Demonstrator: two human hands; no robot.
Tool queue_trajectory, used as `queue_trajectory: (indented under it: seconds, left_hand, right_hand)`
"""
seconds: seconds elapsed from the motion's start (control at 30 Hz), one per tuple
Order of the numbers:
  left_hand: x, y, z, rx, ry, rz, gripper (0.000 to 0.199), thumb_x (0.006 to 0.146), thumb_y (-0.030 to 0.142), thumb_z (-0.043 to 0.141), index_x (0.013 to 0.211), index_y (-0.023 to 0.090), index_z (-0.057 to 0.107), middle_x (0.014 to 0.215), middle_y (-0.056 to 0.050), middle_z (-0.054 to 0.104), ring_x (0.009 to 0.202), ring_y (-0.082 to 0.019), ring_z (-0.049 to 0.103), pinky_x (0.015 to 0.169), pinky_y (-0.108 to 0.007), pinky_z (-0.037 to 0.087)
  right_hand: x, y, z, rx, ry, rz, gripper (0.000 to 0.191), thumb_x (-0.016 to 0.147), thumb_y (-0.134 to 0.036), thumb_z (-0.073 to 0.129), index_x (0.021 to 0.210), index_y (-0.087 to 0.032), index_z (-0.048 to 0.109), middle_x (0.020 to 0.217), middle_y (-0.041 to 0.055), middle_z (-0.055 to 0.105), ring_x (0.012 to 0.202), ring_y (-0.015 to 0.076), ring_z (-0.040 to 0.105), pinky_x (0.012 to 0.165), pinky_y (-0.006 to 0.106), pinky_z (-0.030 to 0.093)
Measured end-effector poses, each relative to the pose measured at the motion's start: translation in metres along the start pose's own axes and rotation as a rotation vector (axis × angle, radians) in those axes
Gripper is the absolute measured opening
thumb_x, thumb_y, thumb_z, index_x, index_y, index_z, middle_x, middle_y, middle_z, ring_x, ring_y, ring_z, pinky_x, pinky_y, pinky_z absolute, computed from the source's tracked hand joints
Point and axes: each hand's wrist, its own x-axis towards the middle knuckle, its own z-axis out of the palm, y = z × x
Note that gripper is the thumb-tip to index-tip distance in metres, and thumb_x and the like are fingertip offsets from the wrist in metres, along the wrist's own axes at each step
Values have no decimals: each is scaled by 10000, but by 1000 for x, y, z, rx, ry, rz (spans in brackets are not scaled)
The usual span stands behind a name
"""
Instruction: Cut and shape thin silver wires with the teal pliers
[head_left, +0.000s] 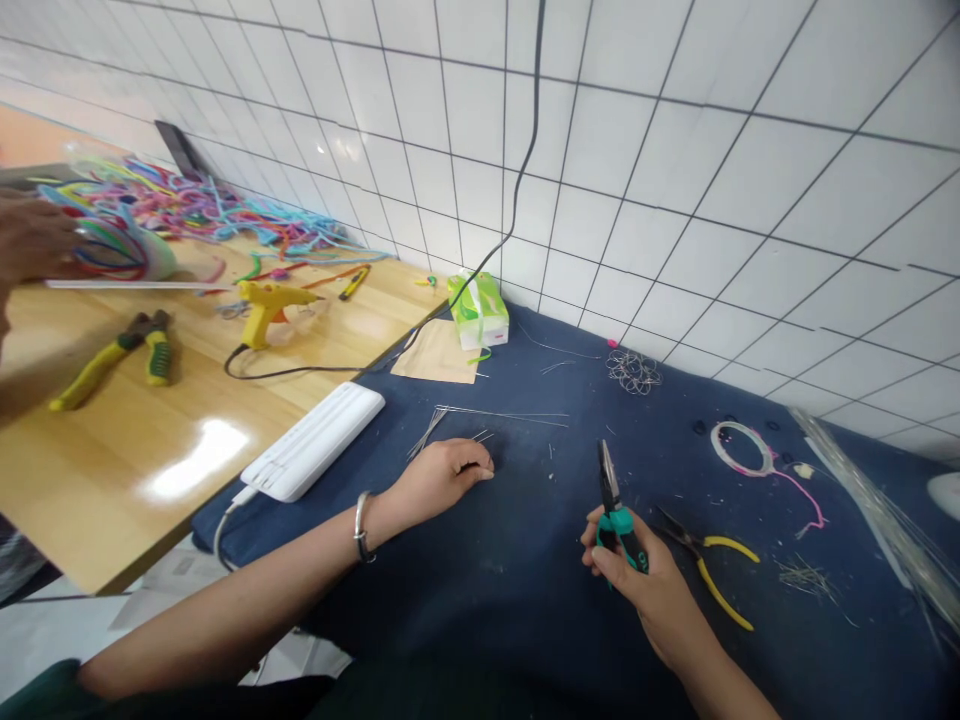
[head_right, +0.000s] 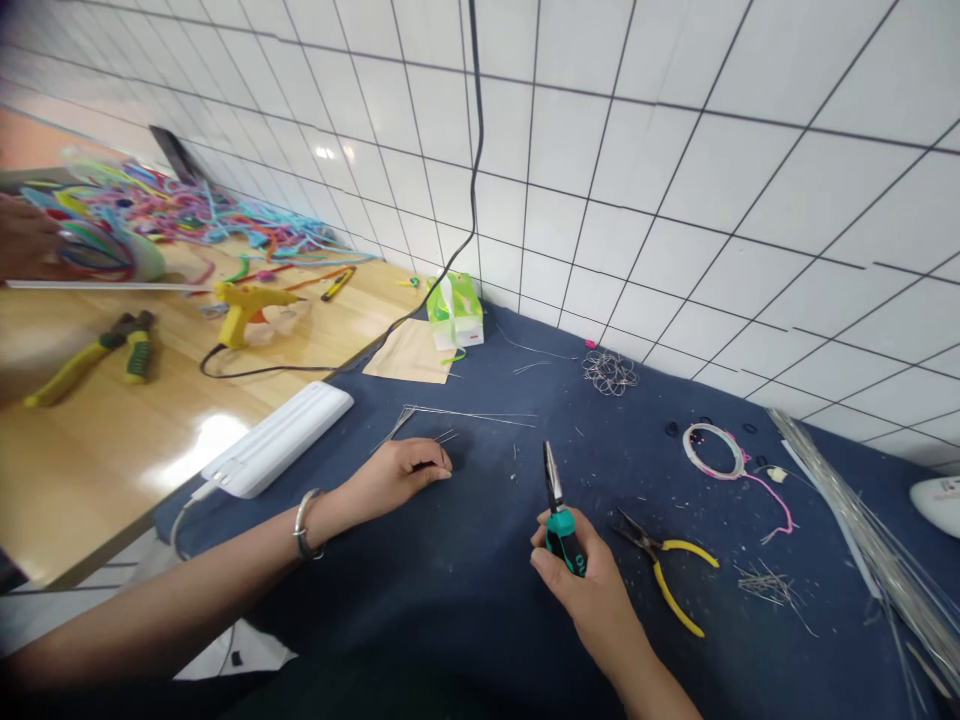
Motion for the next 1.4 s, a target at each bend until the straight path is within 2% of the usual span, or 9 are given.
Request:
queue_trajectory:
  seconds: [0.27, 0.37, 0.43, 0.57, 0.7, 0.87, 1.1, 1.27, 1.4]
  left_hand:
    - [0, 0, 0, 82, -19, -37, 129, 825, 174, 475, 791, 185, 600, 803, -15, 622, 780, -143, 560, 722, -246, 417]
    - [3, 9, 2, 3, -47, -69, 130, 817, 183, 486, 760, 176, 603, 777, -15, 614, 764, -142, 553, 719, -251, 411]
    - [5, 21, 6, -197, -136, -98, 115, 804, 202, 511, 744, 168, 602, 750, -9, 609, 730, -132, 551, 690, -241, 417]
    - [13, 51, 23, -800, -398, -188, 88, 754, 227, 588, 754, 140, 585, 732, -11, 613, 655, -110, 548, 637, -235, 440]
    - [21, 73, 42, -1046, -500, -222, 89, 730, 215, 618, 749, 133, 590, 713, -10, 608, 629, -99, 533, 623, -234, 436]
    - [23, 78, 55, -1045, -594, -220, 58, 726, 184, 615, 737, 127, 618, 669, -2, 593, 606, -92, 521, 595, -219, 413]
    - [20, 74, 60, -1018, -683, -244, 81, 706, 196, 632, 760, 136, 632, 644, 2, 599, 616, -110, 552, 588, -223, 417]
    - [20, 72, 60, -1005, -677, -240, 84, 700, 210, 639, 750, 142, 638, 654, 7, 593, 633, -108, 548, 634, -231, 427]
    - [20, 71, 57, -1002, -659, -230, 76, 712, 201, 625, 756, 140, 631, 660, 6, 585, 629, -102, 535, 629, -230, 419]
  right_hand:
    - [1, 4, 1, 49, 11, 9, 364, 721, -420, 621, 1013, -217, 539, 883, 41, 578, 780, 189, 551, 746, 358, 444]
    - [0, 1, 4, 61, 66, -15, 343, 727, -408, 622, 999, -215, 544, 892, 50, 583, 808, 198, 547, 748, 360, 442]
    - [-1, -4, 7, 92, 109, -59, 303, 738, -394, 616, 973, -214, 556, 897, 55, 584, 822, 200, 542, 755, 360, 439]
    - [-6, -15, 7, 197, 147, -181, 276, 744, -365, 610, 982, -230, 569, 946, 66, 580, 842, 206, 532, 765, 367, 432]
    - [-14, -24, -4, 167, 36, -206, 355, 721, -371, 635, 1045, -250, 556, 1066, 82, 550, 765, 188, 531, 736, 369, 443]
    - [-16, -29, -16, 92, -109, -195, 350, 702, -344, 665, 1028, -251, 577, 1278, 75, 420, 761, 159, 532, 709, 327, 453]
    - [-11, -28, -15, 3, -113, -165, 392, 709, -326, 656, 1077, -224, 567, 1121, 65, 511, 757, 145, 525, 724, 294, 453]
    - [-11, -29, -14, -46, -93, -175, 373, 704, -337, 650, 1048, -216, 572, 1084, 64, 525, 726, 140, 527, 698, 288, 467]
    - [-13, -32, -15, -56, -102, -163, 397, 705, -354, 649, 1071, -231, 557, 1085, 62, 534, 817, 175, 548, 739, 306, 473]
